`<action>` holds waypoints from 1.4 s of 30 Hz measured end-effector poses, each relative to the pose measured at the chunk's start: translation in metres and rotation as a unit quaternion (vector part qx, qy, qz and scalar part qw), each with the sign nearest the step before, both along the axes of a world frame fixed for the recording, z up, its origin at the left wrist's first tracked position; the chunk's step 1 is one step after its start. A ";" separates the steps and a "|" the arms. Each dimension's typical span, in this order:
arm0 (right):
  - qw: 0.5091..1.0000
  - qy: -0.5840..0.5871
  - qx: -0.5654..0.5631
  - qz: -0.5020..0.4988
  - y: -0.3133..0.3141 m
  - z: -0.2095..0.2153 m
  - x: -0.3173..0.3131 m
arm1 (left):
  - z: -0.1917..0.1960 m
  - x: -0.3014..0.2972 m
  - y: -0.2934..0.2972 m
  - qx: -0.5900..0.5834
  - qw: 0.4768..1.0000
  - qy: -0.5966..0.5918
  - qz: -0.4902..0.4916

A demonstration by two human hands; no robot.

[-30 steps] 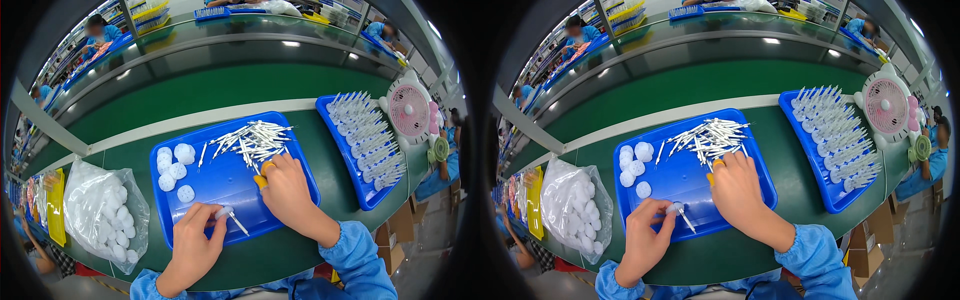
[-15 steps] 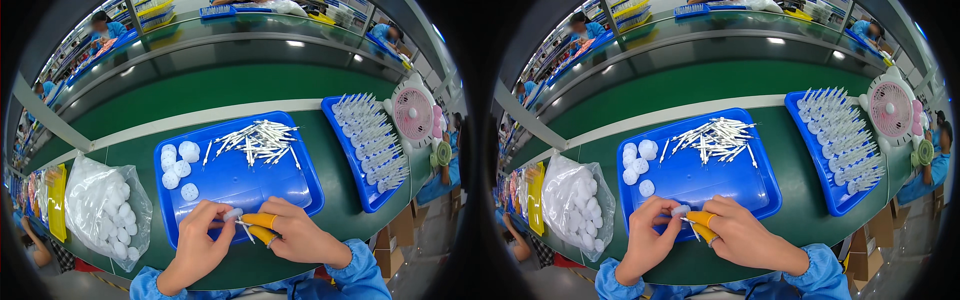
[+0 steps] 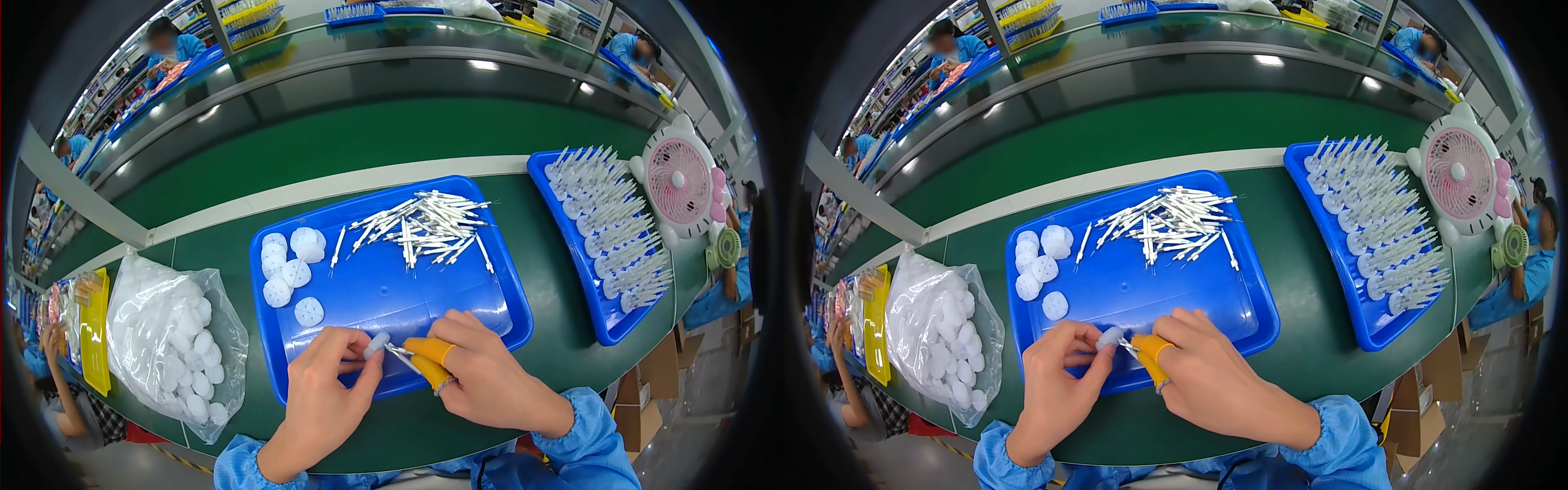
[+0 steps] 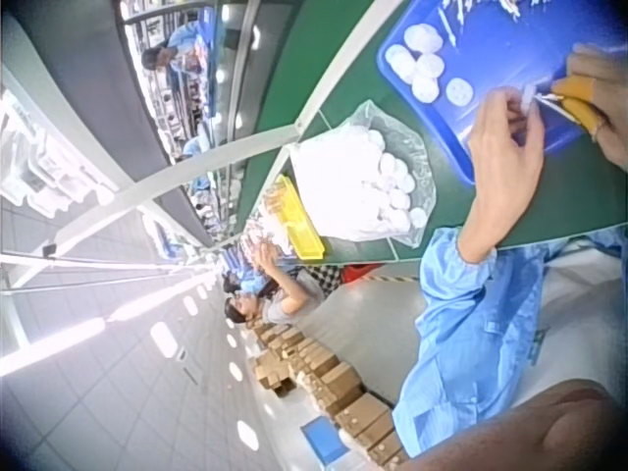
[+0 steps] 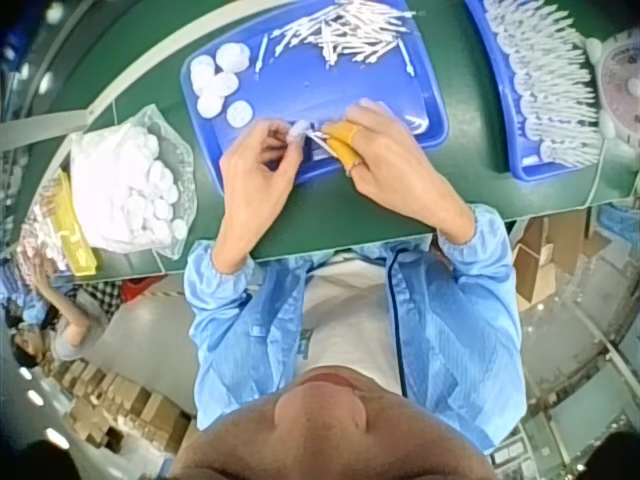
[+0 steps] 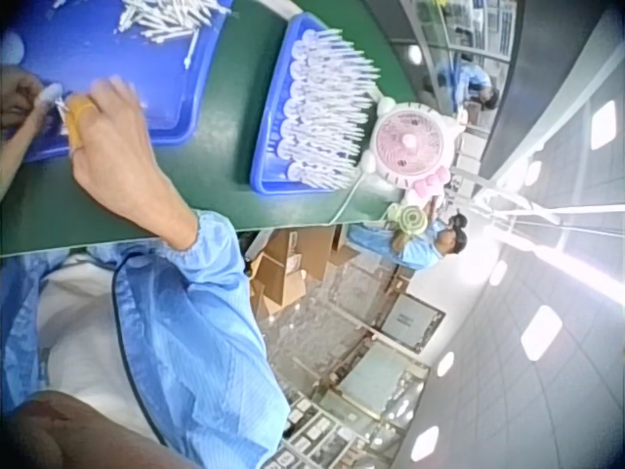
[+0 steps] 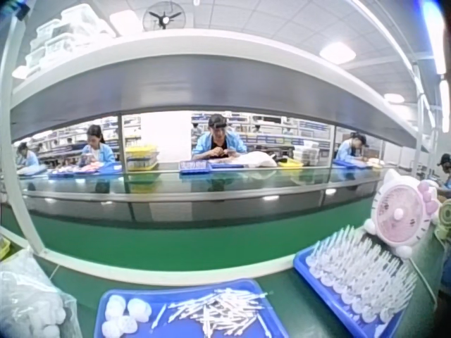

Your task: The person inserts thin white rods into small white circular bases using a yellow tool. They pick up a base, insert a rod, and place the assembled unit into a blue tray. The process is repeated continuously with components from a nearby pile.

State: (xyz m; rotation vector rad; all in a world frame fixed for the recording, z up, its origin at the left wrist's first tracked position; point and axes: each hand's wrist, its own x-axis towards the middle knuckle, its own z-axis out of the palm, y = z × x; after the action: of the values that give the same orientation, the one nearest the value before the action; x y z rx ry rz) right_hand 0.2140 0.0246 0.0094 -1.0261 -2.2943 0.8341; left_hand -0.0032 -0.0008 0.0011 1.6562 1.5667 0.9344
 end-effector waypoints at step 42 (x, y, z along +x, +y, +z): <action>0.911 -0.260 0.234 -0.218 0.051 -0.022 0.028 | 0.001 -0.003 0.002 0.015 1.000 0.002 0.000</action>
State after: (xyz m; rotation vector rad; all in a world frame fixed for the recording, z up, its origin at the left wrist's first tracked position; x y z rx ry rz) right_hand 0.2416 0.0754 -0.0127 -1.5665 -2.3400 -0.1978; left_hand -0.0061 0.0009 0.0022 1.6796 1.5622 0.9599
